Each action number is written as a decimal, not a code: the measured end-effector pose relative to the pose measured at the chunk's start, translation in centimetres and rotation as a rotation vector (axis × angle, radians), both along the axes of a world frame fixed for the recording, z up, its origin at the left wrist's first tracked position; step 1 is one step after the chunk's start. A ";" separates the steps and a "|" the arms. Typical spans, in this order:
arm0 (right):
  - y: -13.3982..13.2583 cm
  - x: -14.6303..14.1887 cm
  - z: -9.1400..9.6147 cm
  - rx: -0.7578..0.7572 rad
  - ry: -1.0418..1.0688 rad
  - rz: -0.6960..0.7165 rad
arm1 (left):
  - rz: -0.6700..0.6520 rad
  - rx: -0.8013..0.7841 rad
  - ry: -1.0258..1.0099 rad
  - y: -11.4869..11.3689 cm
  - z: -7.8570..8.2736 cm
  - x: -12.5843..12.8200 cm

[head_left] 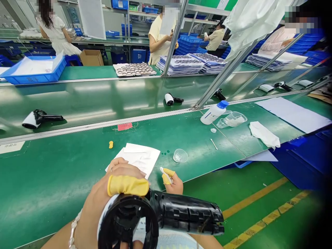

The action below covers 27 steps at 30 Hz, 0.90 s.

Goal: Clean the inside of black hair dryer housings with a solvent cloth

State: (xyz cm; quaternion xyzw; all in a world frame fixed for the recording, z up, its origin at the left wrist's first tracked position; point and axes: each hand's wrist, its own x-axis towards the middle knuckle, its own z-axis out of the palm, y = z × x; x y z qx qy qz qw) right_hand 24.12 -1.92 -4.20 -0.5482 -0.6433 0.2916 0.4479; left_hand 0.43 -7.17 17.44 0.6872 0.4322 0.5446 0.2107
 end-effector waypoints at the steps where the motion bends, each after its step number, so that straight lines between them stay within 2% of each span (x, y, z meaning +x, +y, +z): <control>1: 0.0 0.1 0.0 0.022 -0.009 0.004 | 0.005 -0.003 -0.002 0.0 -0.2 0.0; 8: 0.4 0.5 0.5 0.096 -0.029 0.058 | -0.020 -0.022 0.033 -0.6 -0.2 0.5; 16: 0.3 0.5 0.5 0.118 -0.052 0.045 | -0.073 -0.027 0.081 -0.9 0.1 0.5; 24: 0.5 0.4 0.8 0.192 -0.060 0.054 | -0.047 0.013 0.075 -0.6 -1.1 0.7; 27: 0.4 0.6 0.5 0.182 -0.060 0.057 | -0.045 0.019 0.073 -0.4 -1.0 0.9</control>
